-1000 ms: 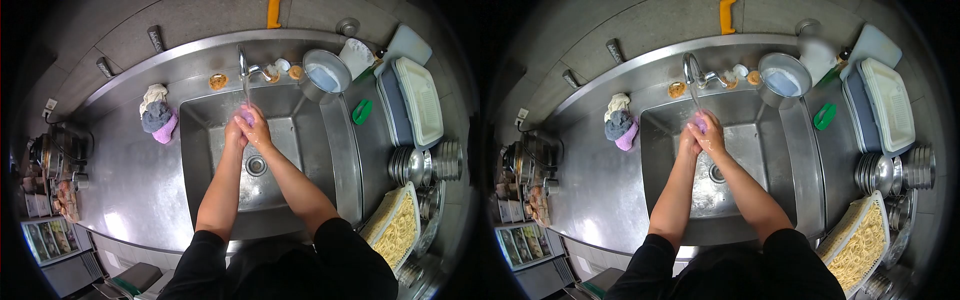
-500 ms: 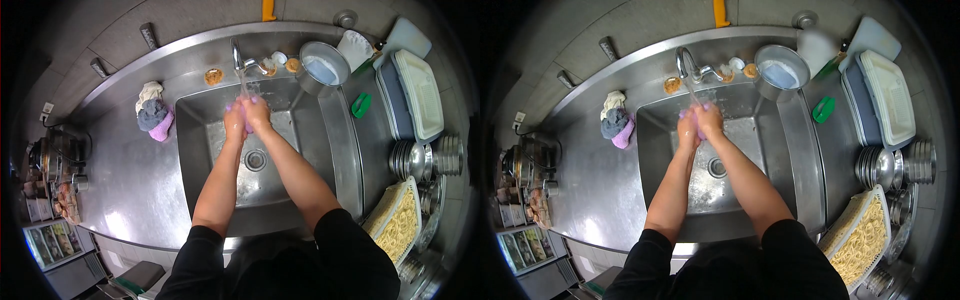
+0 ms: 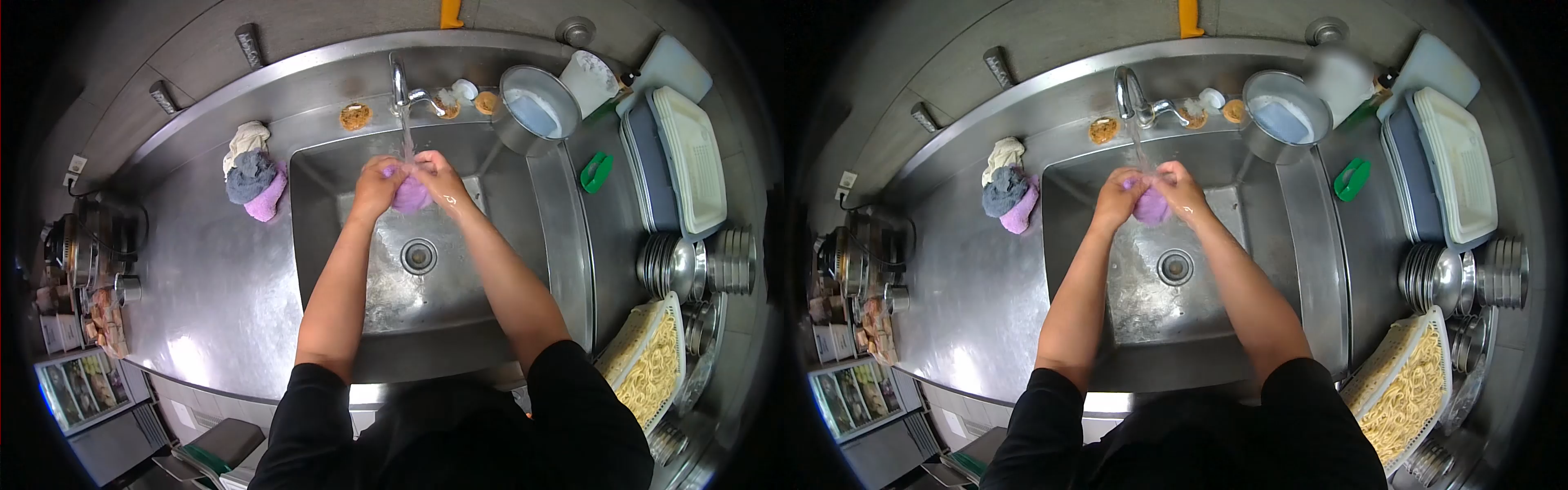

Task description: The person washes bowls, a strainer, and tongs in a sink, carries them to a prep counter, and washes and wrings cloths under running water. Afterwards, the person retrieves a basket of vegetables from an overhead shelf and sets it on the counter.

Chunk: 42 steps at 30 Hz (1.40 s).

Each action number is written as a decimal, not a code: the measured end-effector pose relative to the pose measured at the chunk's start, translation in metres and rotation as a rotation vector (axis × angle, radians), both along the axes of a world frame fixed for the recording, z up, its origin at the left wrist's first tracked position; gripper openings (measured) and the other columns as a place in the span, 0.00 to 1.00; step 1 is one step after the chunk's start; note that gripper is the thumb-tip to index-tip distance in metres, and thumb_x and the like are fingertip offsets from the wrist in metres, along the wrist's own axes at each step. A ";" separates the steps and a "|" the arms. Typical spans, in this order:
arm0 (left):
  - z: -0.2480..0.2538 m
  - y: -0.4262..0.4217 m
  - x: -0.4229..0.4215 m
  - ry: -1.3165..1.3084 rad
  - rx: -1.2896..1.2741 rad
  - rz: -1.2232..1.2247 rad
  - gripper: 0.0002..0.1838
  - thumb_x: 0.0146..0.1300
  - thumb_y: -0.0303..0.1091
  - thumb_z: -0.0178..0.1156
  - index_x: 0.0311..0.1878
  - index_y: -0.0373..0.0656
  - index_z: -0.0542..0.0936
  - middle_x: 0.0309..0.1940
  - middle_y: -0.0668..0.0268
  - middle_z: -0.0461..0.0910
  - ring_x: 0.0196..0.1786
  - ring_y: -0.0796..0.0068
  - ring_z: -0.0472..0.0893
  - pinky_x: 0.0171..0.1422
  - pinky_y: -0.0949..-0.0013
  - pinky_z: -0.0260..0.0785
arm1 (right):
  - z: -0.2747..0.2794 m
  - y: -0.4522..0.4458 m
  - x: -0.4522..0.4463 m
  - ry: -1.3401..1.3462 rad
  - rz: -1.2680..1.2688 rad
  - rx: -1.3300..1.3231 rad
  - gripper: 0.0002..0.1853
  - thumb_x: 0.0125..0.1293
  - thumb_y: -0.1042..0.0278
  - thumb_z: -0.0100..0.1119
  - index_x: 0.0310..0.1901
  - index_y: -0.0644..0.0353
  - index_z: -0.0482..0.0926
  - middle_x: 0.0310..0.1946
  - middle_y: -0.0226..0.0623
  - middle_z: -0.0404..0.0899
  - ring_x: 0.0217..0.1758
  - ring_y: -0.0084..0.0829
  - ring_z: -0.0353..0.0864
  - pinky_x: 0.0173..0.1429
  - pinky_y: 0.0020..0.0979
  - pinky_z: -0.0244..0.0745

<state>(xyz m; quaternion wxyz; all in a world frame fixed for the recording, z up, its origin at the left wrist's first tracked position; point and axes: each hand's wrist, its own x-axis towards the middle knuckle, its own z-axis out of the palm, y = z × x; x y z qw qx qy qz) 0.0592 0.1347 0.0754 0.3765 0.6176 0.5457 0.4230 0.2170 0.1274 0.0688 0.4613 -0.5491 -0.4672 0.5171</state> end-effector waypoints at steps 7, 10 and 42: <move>0.041 -0.008 0.002 -0.366 -0.299 -0.036 0.14 0.61 0.39 0.67 0.42 0.38 0.84 0.27 0.69 0.82 0.30 0.81 0.78 0.37 0.76 0.70 | 0.009 0.015 0.012 -0.624 0.358 -0.074 0.20 0.55 0.63 0.61 0.50 0.60 0.79 0.39 0.46 0.84 0.44 0.42 0.83 0.50 0.39 0.75; 0.031 -0.004 -0.013 -0.339 -0.233 0.038 0.15 0.61 0.40 0.67 0.42 0.38 0.83 0.27 0.69 0.81 0.30 0.81 0.78 0.36 0.77 0.70 | 0.007 0.034 0.016 -0.551 0.367 -0.020 0.17 0.55 0.62 0.61 0.44 0.62 0.82 0.33 0.42 0.84 0.38 0.36 0.83 0.45 0.37 0.75; -0.093 -0.001 0.023 -1.313 -0.702 0.169 0.15 0.71 0.41 0.50 0.47 0.37 0.75 0.42 0.55 0.80 0.43 0.60 0.82 0.49 0.56 0.76 | 0.016 -0.038 -0.047 -0.192 0.027 0.077 0.19 0.57 0.57 0.61 0.46 0.59 0.78 0.41 0.52 0.81 0.46 0.50 0.80 0.49 0.43 0.73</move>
